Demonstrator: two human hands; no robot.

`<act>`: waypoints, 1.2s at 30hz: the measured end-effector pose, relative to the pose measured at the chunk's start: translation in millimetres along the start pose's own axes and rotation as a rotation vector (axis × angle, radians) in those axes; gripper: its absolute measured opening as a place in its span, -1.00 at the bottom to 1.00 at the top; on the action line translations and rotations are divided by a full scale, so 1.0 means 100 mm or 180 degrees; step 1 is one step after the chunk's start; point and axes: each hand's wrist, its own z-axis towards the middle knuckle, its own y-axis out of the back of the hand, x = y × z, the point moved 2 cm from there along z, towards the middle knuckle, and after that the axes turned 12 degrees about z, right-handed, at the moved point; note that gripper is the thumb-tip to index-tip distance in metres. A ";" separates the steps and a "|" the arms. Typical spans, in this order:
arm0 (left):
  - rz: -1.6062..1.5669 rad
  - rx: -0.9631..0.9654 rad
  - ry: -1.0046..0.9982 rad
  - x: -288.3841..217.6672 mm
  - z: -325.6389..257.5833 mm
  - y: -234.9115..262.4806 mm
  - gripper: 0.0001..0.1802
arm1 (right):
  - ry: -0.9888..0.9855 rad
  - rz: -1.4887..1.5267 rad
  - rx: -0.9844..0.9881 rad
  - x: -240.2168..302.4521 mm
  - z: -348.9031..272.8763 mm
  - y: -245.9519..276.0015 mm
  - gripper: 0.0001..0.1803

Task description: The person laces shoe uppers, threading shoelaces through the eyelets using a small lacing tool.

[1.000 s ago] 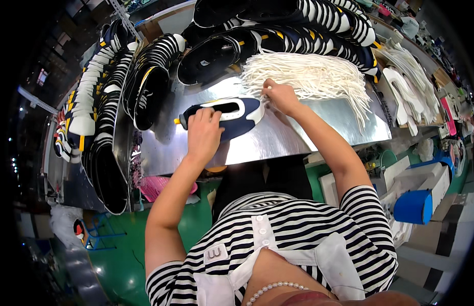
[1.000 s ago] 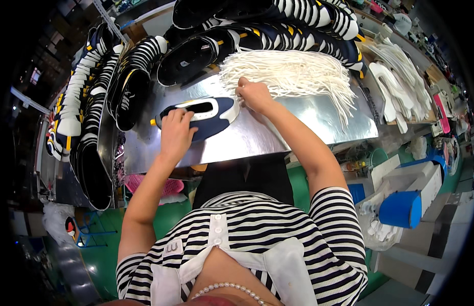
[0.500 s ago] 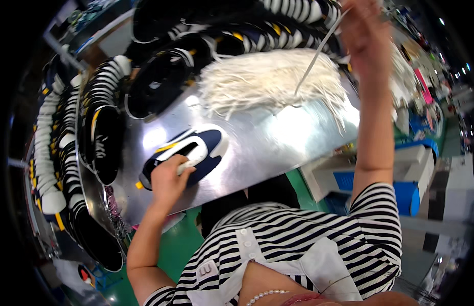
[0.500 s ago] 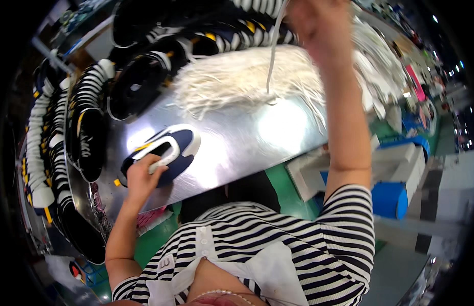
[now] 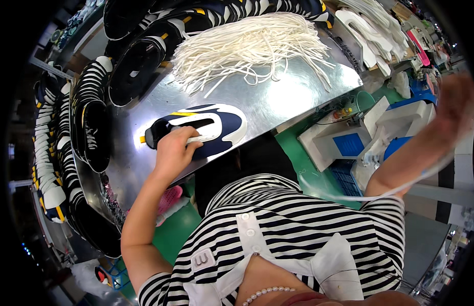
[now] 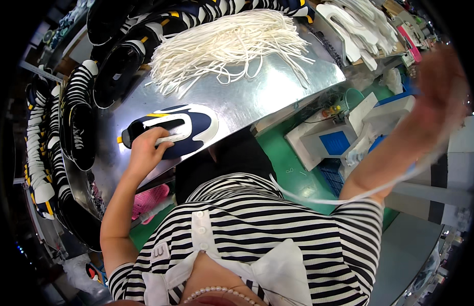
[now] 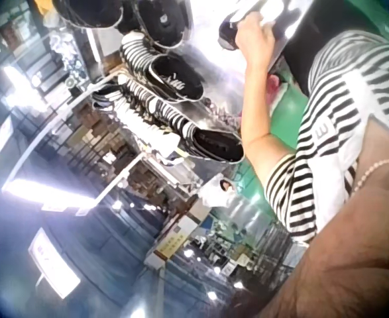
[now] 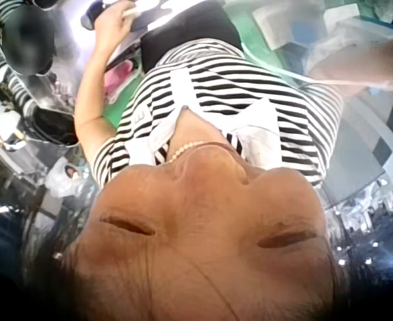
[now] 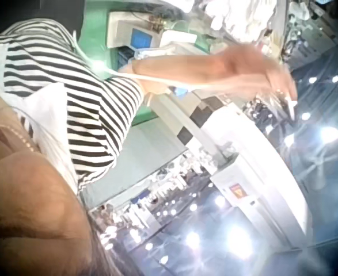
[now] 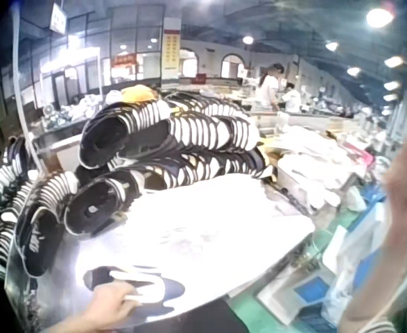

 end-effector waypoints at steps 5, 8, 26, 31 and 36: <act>-0.0432 0.0287 0.0222 0.09 0.10 -0.16 -0.76 | -0.2940 0.0015 0.0222 -2.26 -1.77 -0.46 -0.82; -0.1337 0.1097 0.1120 0.17 0.11 -0.20 -0.59 | -0.3504 0.0723 0.0098 -2.68 -2.02 -1.03 -0.83; -0.5151 0.0343 0.1686 -0.12 0.39 -0.30 -0.48 | -0.3079 0.0664 0.0213 -2.92 -1.96 -1.28 -0.85; -0.4328 0.0457 0.1934 -0.19 0.33 -0.28 -0.60 | -0.3288 0.0342 0.0468 -2.79 -1.98 -1.27 -0.88; -0.3665 -0.0483 0.1873 -0.41 0.28 -0.28 -0.74 | -0.3426 -0.0063 0.0722 -2.72 -1.97 -1.26 -0.88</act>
